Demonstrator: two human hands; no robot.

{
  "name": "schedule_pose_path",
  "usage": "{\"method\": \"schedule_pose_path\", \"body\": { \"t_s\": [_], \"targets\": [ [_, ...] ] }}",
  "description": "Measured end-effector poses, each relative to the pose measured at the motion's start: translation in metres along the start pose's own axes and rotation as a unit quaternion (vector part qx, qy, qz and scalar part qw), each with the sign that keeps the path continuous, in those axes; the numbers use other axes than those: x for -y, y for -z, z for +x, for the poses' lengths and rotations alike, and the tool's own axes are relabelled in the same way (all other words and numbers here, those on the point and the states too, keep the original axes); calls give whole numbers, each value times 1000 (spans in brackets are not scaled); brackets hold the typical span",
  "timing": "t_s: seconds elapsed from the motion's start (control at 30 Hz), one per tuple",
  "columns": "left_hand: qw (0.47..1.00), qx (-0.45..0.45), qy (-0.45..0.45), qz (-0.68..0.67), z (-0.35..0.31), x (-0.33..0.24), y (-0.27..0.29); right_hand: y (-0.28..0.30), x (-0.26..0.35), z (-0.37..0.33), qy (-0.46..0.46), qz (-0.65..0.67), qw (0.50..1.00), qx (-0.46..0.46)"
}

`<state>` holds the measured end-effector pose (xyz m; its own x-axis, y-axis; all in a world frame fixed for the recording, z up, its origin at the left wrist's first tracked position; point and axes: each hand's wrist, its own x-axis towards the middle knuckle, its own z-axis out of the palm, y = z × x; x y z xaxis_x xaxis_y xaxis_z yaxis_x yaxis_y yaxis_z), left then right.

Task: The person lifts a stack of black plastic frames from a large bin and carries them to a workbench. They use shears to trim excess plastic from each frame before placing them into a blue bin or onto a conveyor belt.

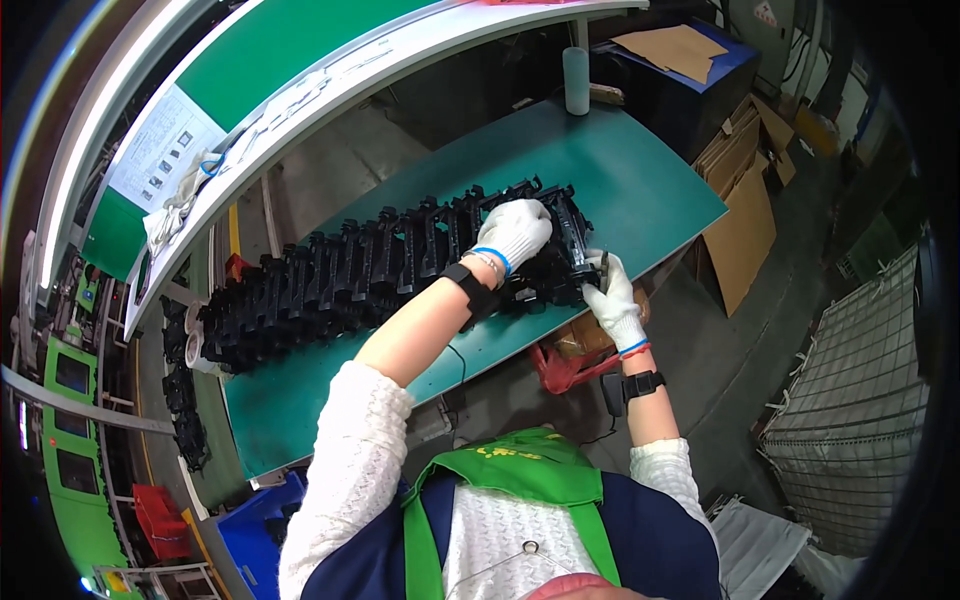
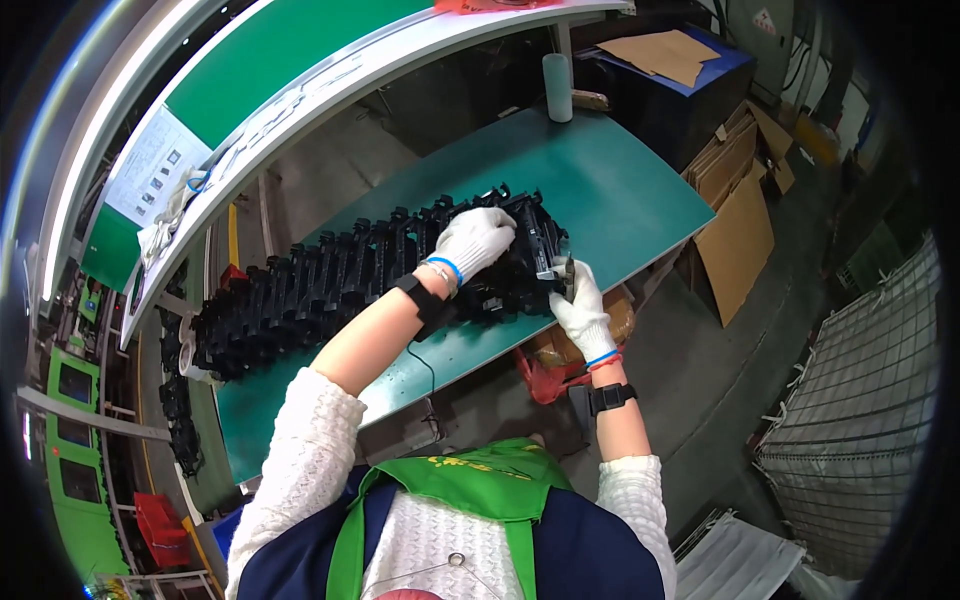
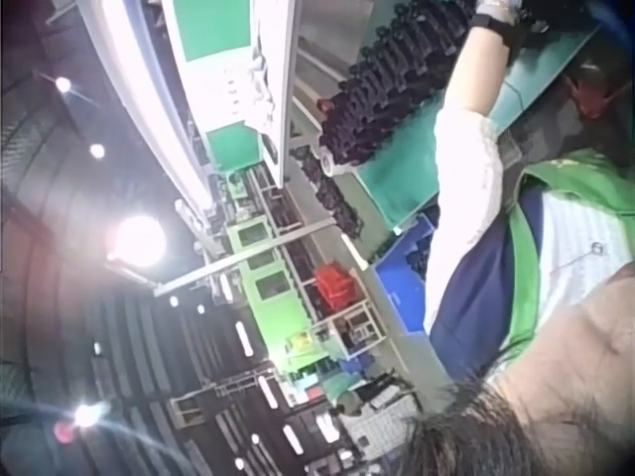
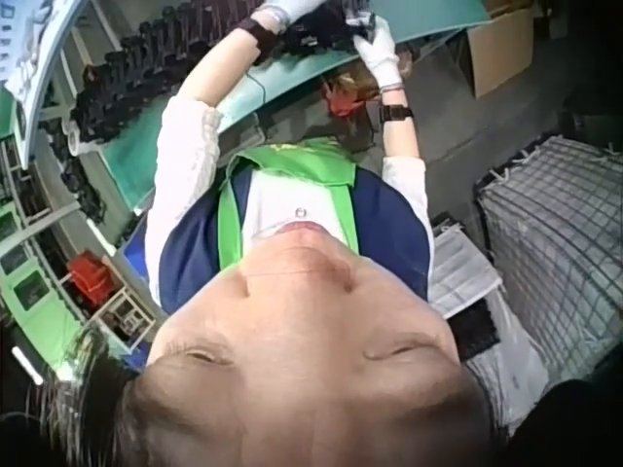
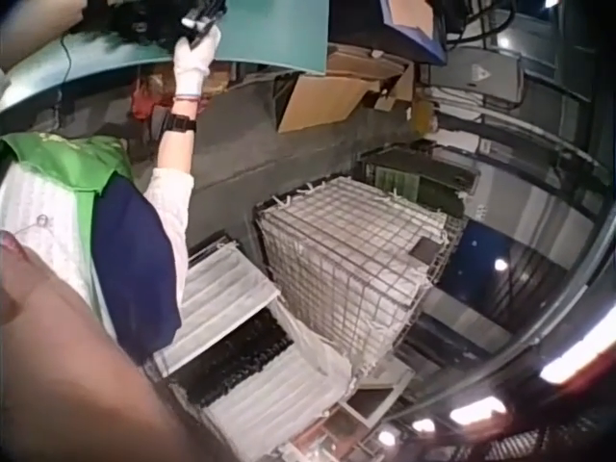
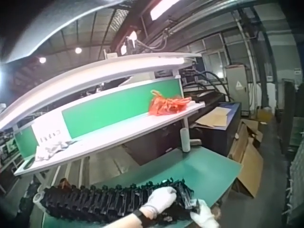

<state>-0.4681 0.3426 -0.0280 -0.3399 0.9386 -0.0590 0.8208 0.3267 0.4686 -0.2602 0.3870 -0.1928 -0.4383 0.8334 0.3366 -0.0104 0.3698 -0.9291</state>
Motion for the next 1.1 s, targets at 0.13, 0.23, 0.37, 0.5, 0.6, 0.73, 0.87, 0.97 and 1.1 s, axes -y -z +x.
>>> {"method": "schedule_pose_path", "body": {
  "t_s": [0.13,0.23,0.37,0.5,0.6,0.73,0.87,0.97,1.1],
  "targets": [
    [984,22,-97,148,-46,9,26,4,42,12,-13,-140,988,66],
    [973,-9,-170,156,-92,26,36,6,55,19,3,-209,970,124],
    [971,-71,-213,81,-150,39,49,10,67,19,-27,-138,978,152],
    [981,-117,-150,23,-213,88,46,14,63,2,-44,-20,989,137],
    [984,-157,-79,-11,-258,122,41,37,66,-30,-18,-69,997,17],
    [974,-207,75,-60,-311,170,40,-2,109,-57,25,-126,990,-61],
    [917,-268,254,-152,-374,238,43,-61,131,-88,159,-8,987,16],
    [792,-427,304,-312,-428,319,42,-133,168,-121,-123,174,947,241],
    [437,-640,320,-544,-505,425,78,-225,177,-172,-336,340,796,370]
  ]
}}
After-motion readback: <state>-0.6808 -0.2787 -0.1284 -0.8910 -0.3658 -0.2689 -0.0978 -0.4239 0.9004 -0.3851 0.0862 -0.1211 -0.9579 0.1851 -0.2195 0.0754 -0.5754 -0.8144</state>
